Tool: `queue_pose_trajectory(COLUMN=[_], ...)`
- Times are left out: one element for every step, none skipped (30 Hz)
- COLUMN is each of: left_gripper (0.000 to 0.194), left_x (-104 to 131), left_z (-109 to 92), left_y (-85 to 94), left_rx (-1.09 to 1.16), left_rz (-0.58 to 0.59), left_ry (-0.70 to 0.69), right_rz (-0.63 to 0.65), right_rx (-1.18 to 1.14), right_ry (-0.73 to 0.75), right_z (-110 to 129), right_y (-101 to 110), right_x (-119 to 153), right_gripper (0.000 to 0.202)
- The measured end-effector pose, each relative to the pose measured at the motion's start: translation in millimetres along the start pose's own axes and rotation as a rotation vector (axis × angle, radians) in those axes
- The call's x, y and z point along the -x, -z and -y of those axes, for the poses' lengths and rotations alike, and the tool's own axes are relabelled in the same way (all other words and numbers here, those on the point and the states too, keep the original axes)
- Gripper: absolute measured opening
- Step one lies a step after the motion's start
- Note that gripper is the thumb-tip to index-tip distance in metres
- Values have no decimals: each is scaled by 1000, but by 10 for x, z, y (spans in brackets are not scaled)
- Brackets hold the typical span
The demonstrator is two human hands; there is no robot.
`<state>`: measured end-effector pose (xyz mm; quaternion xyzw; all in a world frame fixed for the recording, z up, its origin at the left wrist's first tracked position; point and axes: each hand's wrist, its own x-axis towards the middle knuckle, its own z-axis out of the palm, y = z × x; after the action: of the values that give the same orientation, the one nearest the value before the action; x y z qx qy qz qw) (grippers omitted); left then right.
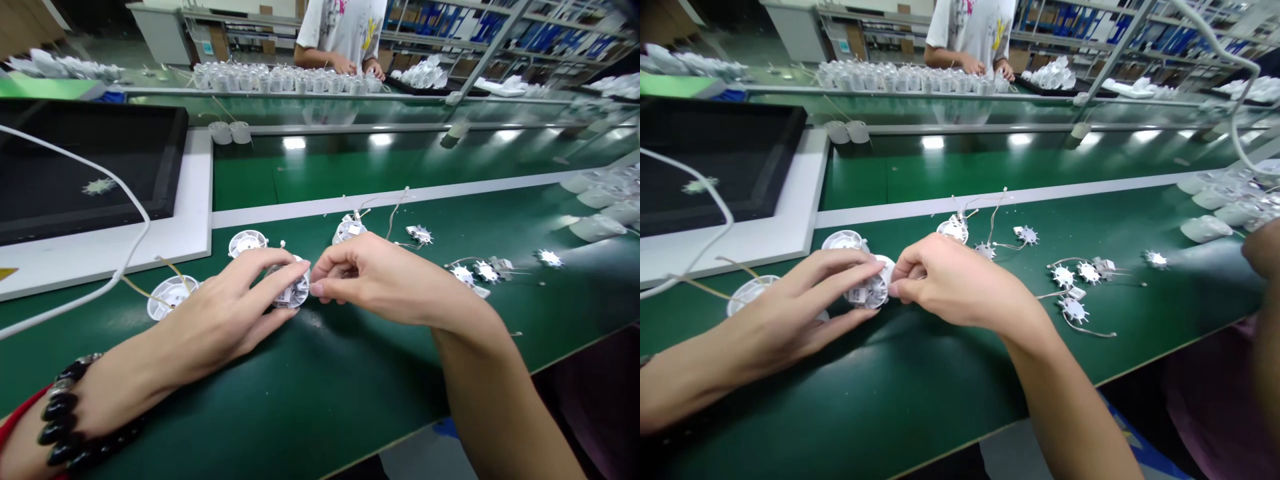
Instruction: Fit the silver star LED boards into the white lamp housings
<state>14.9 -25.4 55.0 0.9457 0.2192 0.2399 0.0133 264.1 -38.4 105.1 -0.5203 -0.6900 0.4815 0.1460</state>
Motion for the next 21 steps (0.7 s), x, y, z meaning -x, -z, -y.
queue_pose_trajectory(left_gripper=[42, 45, 48, 49, 47, 43, 37, 31, 28, 32, 42, 54, 63, 67, 64, 58, 52, 48, 47, 46, 46], left_x=[7, 9, 7, 3, -2, -7, -10, -11, -12, -11, -12, -14, -18, -25, -34, -45, -58, -70, -83, -94, -104], left_z=[3, 5, 5, 2, -4, -13, -23, -35, -46, -55, -63, -67, -68, -67, -64, -59, -53, -48, -43, -40, -39], left_y=[-15, -26, -33, -37, -38, -36, -30, -19, -2, 21, 49, 81, 114, 148, 179, 206, 229, 245, 256, 262, 263], left_rx=[-37, -60, -67, -61, -42, -10, 32, 82, 137, 196, 263, 336, 415, 494, 563, 613, 634, 629, 603, 570, 538], left_rz=[-30, -60, -88, -110, -130, -141, -150, -156, -148, -126, -97, -59, -18, 24, 55, 70, 73, 63, 41, 18, -1], left_ry=[-31, -58, -74, -76, -68, -44, -12, 27, 73, 128, 195, 268, 333, 383, 411, 420, 415, 404, 389, 376, 360], right_rz=[-2, -6, -11, -16, -23, -27, -29, -30, -33, -39, -44, -50, -57, -63, -67, -69, -72, -71, -69, -68, -66], right_rx=[15, 34, 55, 73, 85, 93, 100, 106, 110, 110, 109, 108, 109, 112, 116, 120, 120, 117, 114, 114, 118], right_ry=[8, 32, 69, 113, 155, 190, 218, 242, 266, 292, 324, 358, 390, 415, 431, 437, 435, 429, 422, 416, 411], right_z=[-8, -14, -17, -18, -17, -14, -10, -6, -3, 1, 4, 8, 13, 18, 24, 29, 34, 37, 39, 39, 37], right_y=[-12, -21, -25, -23, -16, -7, 5, 15, 24, 29, 30, 28, 24, 18, 12, 6, 1, -3, -6, -7, -8], right_x=[-12, -21, -25, -23, -17, -5, 9, 25, 41, 57, 72, 85, 95, 103, 108, 111, 110, 108, 103, 99, 95], right_gripper=[17, 18, 20, 21, 21, 19, 18, 17, 17, 16, 16, 16, 15, 15, 14, 14, 14, 15, 15, 15, 15])
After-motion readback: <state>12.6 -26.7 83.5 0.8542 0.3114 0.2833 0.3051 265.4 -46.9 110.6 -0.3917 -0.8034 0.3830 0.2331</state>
